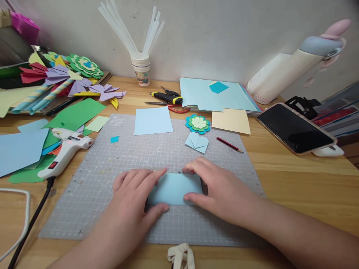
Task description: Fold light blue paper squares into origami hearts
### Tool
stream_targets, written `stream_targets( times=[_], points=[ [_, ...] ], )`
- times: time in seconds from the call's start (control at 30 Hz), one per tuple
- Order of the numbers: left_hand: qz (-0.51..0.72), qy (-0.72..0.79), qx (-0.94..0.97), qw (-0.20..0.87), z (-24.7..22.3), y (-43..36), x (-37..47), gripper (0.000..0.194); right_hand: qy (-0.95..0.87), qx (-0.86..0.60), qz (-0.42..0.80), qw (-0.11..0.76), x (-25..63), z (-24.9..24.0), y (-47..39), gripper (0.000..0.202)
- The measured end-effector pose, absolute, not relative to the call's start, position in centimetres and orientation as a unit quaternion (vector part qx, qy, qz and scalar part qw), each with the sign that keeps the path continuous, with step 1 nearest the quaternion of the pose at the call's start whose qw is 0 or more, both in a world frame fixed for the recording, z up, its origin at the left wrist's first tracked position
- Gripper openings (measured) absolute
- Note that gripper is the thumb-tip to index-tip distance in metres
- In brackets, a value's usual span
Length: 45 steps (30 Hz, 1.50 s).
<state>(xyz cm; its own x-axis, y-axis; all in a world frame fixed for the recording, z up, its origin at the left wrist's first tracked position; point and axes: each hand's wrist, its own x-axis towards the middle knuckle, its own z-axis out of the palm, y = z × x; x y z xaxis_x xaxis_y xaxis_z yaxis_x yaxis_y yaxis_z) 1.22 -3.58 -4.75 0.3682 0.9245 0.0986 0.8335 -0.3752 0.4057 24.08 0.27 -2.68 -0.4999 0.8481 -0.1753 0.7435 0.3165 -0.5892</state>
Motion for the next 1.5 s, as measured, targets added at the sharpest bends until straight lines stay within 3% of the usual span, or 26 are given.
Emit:
stream_targets(
  times=[0.1,0.3,0.43,0.57,0.63,0.73,0.87,0.97,1.07,1.27,1.5],
  points=[
    [0.162,0.534,0.814,0.163,-4.7,-3.5,1.3,0.045,-0.826,-0.477,0.291,0.072,23.9,-2.9,0.3,0.042],
    [0.154,0.53,0.815,0.173,-5.0,-3.7,1.2,0.041,-0.826,-0.47,0.303,0.067,23.4,-2.6,0.4,0.034],
    [0.185,0.56,0.797,0.13,-5.4,-4.0,1.2,0.06,-0.821,-0.473,0.309,0.081,23.3,-2.5,0.3,0.019],
    [0.226,0.573,0.778,0.128,-5.2,-4.3,1.0,0.074,-0.816,-0.426,0.358,0.157,23.7,-2.7,0.5,0.014],
    [0.242,0.562,0.78,0.129,-4.8,-4.3,0.7,0.059,-0.825,-0.372,0.359,0.228,24.1,-2.7,0.8,0.012],
    [0.265,0.517,0.809,0.094,-4.0,-4.4,0.0,0.02,-0.854,-0.302,0.283,0.314,24.7,-2.8,1.1,0.015],
    [0.294,0.439,0.849,-0.019,-3.8,-5.0,-0.4,0.016,-0.88,-0.298,0.107,0.353,24.6,-3.0,0.7,0.012],
    [0.283,0.395,0.871,-0.076,-4.4,-5.7,0.2,0.027,-0.903,-0.263,0.053,0.334,24.0,-3.2,-0.3,0.013],
    [0.258,0.391,0.881,-0.068,-5.0,-6.1,0.9,0.036,-0.937,-0.216,0.049,0.27,23.7,-3.3,-0.8,0.022],
    [0.213,0.414,0.885,0.005,-5.0,-5.6,0.2,0.026,-0.948,-0.181,0.118,0.235,24.3,-4.0,0.5,0.018],
    [0.255,0.403,0.877,0.053,-4.6,-5.6,-0.2,0.021,-0.934,-0.228,0.202,0.189,24.5,-3.4,0.5,0.013]
  ],
)
